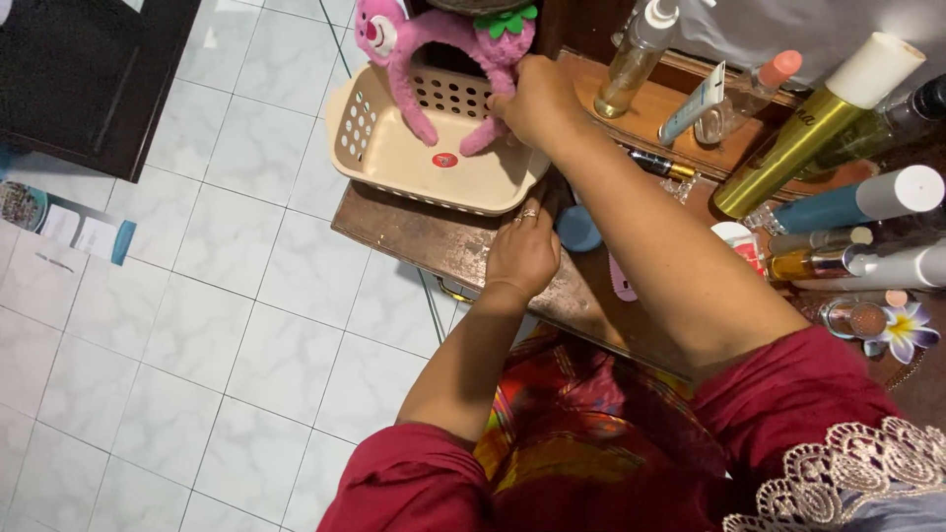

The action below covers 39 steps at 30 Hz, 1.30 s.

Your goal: Organizing various cosmetic products and hair accessories on a wooden vanity table.

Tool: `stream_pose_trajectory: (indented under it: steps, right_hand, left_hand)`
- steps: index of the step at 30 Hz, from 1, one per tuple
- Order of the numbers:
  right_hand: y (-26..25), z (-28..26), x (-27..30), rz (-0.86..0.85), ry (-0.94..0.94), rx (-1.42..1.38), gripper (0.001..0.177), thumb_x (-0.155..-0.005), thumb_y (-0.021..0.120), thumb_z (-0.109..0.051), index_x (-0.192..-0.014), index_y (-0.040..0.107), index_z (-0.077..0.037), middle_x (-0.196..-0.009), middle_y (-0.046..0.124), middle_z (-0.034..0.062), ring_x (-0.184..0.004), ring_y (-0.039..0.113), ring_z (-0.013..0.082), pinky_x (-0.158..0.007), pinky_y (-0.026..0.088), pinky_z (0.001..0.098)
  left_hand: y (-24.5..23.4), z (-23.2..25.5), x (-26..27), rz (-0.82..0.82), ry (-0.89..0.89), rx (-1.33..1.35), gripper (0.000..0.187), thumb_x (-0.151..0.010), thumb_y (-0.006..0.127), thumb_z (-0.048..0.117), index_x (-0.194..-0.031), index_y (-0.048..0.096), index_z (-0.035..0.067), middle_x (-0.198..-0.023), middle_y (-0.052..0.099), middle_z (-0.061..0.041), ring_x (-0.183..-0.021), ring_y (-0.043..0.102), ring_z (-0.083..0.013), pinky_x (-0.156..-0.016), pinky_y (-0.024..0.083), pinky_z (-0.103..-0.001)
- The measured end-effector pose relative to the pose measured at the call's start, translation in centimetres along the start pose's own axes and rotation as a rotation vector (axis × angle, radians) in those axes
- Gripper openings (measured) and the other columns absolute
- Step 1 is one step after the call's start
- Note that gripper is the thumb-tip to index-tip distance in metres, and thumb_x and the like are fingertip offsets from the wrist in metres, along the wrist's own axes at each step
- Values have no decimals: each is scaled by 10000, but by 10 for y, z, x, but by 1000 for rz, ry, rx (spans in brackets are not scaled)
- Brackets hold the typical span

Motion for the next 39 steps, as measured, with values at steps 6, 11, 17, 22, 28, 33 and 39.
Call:
stream_pose_trajectory:
  steps: [6,11,17,22,28,33,39]
  right_hand:
    - [-24,-20,33,-104,50,-361,222,-939,724,-21,-1081,562,33,-662,729,165,-470,718,187,-392,625,306]
    - [-19,-21,28,-56,18,-474,182,-983,660,-177,-1092,605,-42,-705,750,176,-496,750,193,-385,623,291]
    - [-15,-14,38,-24,12,-617,47,-959,657,10,-985,634,-21,-690,739,151,-517,741,169,-397,606,237]
    - [-12,25,28,195,-240,-181,193,-844,813,-210,-950,682,-116,-800,735,29,-586,676,129,-500,510,318]
    - [-36,11,57,288,-500,-122,309,-771,936,-305,-957,781,-113,-850,762,46,-703,623,180,-609,429,341]
    - [-27,11,34,383,-430,-55,372,-702,884,-473,-841,747,-157,-618,619,27,-559,519,187,-533,358,400]
    - [-12,-8,60,-4,-187,-317,108,-996,721,-214,-921,710,-137,-764,786,-7,-603,741,44,-477,524,187]
  left_hand:
    - [-1,-1,-1,-48,-35,34,433,-881,516,221,-1271,551,35,-1482,534,-247,-924,685,-460,-759,513,-566]
    - [0,-1,2,-29,79,81,307,-893,506,147,-1152,558,-9,-1460,505,-293,-1111,641,-443,-906,504,-533]
    - [2,-1,2,106,204,13,495,-820,575,151,-1274,598,-45,-1524,465,-250,-1417,456,-397,-1146,406,-474]
    - [3,1,3,80,179,-51,350,-848,561,195,-1120,665,0,-1255,635,-252,-1273,552,-428,-1158,334,-552]
    - [6,1,2,4,147,-69,349,-830,570,216,-1098,679,21,-1236,653,-267,-1381,456,-431,-1198,204,-657]
    - [12,-2,2,59,165,-43,304,-825,566,193,-1031,670,-5,-1453,552,-286,-1417,452,-434,-1225,182,-636]
    - [6,0,-4,-151,70,-97,329,-867,519,213,-931,769,10,-910,706,-207,-945,669,-393,-1215,267,-561]
Point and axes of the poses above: each hand's wrist, its own x-axis away from the middle knuckle, its own y-axis out of the palm, z = x × y, the point moved 2 cm from there along -x, towards the middle knuckle
